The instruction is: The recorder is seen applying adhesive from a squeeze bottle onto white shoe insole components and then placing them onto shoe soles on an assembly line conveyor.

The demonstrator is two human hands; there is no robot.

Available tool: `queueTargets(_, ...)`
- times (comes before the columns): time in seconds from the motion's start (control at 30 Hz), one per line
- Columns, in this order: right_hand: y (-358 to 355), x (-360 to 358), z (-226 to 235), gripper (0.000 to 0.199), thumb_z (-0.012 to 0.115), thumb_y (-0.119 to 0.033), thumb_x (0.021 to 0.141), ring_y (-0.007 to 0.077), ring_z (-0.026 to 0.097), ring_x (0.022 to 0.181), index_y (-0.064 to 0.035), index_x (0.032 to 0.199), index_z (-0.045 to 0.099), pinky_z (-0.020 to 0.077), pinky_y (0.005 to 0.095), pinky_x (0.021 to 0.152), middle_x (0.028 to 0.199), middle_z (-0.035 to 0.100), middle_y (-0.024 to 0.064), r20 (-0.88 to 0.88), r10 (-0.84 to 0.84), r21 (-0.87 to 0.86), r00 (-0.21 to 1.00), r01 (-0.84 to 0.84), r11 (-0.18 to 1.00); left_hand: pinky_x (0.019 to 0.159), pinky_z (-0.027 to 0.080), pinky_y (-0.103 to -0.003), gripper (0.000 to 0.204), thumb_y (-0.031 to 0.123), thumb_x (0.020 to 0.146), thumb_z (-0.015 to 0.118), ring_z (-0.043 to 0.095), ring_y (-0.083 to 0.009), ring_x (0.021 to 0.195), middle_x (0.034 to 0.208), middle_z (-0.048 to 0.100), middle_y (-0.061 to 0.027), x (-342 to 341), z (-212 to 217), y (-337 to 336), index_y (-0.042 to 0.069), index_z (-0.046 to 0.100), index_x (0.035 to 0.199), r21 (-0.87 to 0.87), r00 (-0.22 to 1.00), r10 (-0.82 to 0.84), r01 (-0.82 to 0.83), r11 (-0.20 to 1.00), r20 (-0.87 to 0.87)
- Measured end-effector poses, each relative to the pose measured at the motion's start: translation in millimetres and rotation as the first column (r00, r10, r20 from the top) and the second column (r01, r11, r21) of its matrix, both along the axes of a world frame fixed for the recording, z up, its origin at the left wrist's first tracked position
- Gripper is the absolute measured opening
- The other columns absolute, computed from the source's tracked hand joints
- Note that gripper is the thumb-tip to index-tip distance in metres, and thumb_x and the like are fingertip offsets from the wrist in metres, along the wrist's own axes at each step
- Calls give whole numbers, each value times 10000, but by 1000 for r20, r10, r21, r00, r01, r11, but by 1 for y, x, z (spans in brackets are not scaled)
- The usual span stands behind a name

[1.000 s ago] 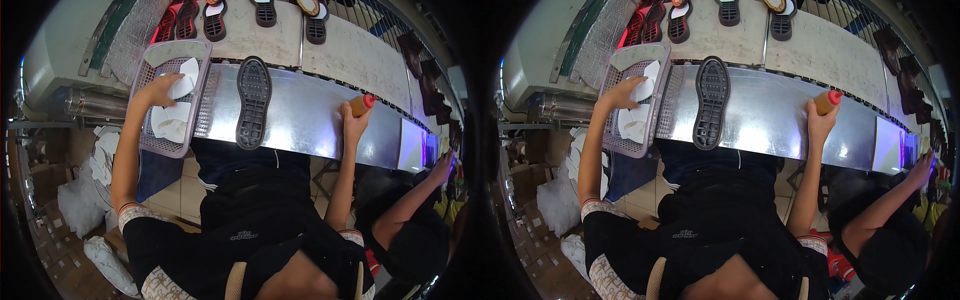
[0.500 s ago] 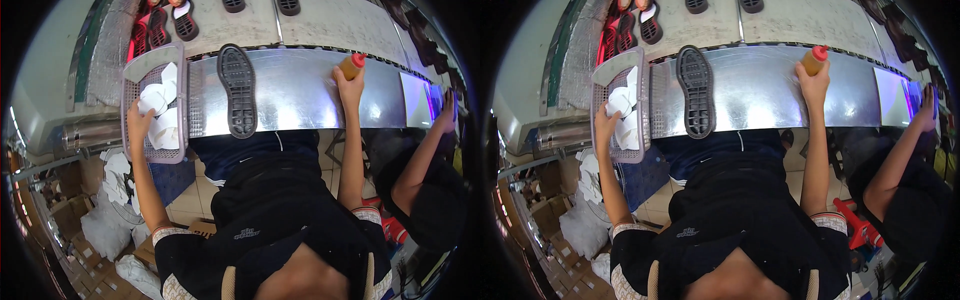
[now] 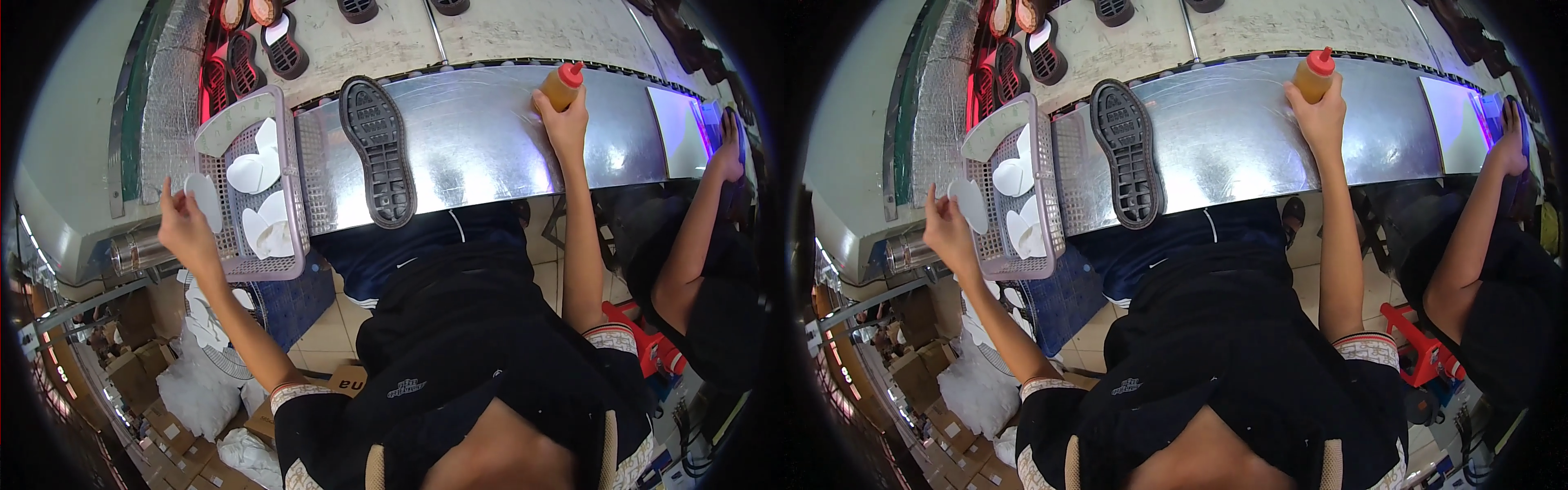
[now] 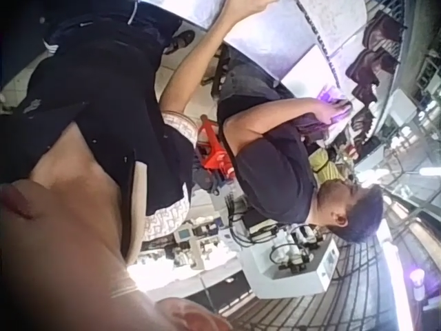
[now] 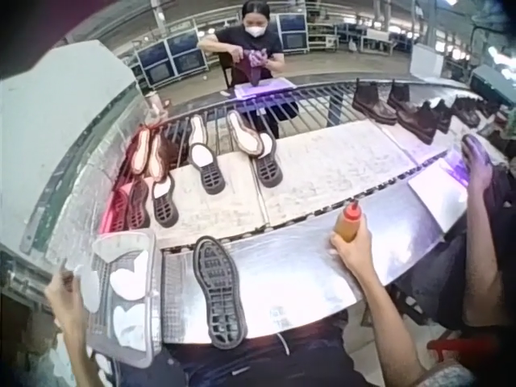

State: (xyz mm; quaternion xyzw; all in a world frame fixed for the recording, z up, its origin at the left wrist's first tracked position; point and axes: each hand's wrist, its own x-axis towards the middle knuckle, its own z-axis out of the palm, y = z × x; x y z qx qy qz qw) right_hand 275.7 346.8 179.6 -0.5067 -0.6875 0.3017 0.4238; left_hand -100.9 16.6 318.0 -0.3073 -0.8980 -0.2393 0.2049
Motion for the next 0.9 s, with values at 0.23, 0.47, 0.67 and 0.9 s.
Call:
queueTargets(0.23, -1, 1, 2, 541, 734, -251, 720, 300, 635, 855, -11, 1104, 437, 487, 359, 767, 954, 636, 180, -4, 12, -14, 1000, -12, 1000, 763, 475, -258, 278, 176, 917, 540, 590, -123, 841, 931, 645, -87, 29, 25, 101, -22, 562, 1110, 328, 442, -560, 498, 803, 701)
queueTargets(0.47, 4, -4, -9, 639, 737, -263, 734, 319, 610, 905, 27, 1133, 333, 473, 373, 788, 998, 588, 223, -29, -26, 46, 999, 27, 999, 637, 471, -351, 393, 194, 825, 620, 622, -247, 678, 760, 649, -152, 43, -80, 175, 39, 539, 1177, -3, 664, -608, 676, 737, 436)
queueTargets(0.67, -1, -1, -2, 534, 758, -147, 718, 215, 593, 903, 14, 1103, 425, 477, 328, 781, 1021, 592, 154, -314, 80, -104, 946, -118, 988, 692, 509, -270, 618, 6, 759, 683, 635, -181, 797, 930, 654, -145, 114, -107, 131, -81, 388, 1295, 530, 365, -531, 112, 840, 764)
queueTargets(0.9, -10, -16, 82, 584, 742, -107, 652, 185, 586, 915, -49, 1190, 522, 467, 328, 815, 1018, 609, 90, 78, 659, 112, 748, -664, 739, 903, 471, -440, 446, 13, 825, 493, 538, -310, 1101, 1159, 534, -177, 158, -67, 121, -42, 406, 1259, 710, -97, -824, -459, 534, 558)
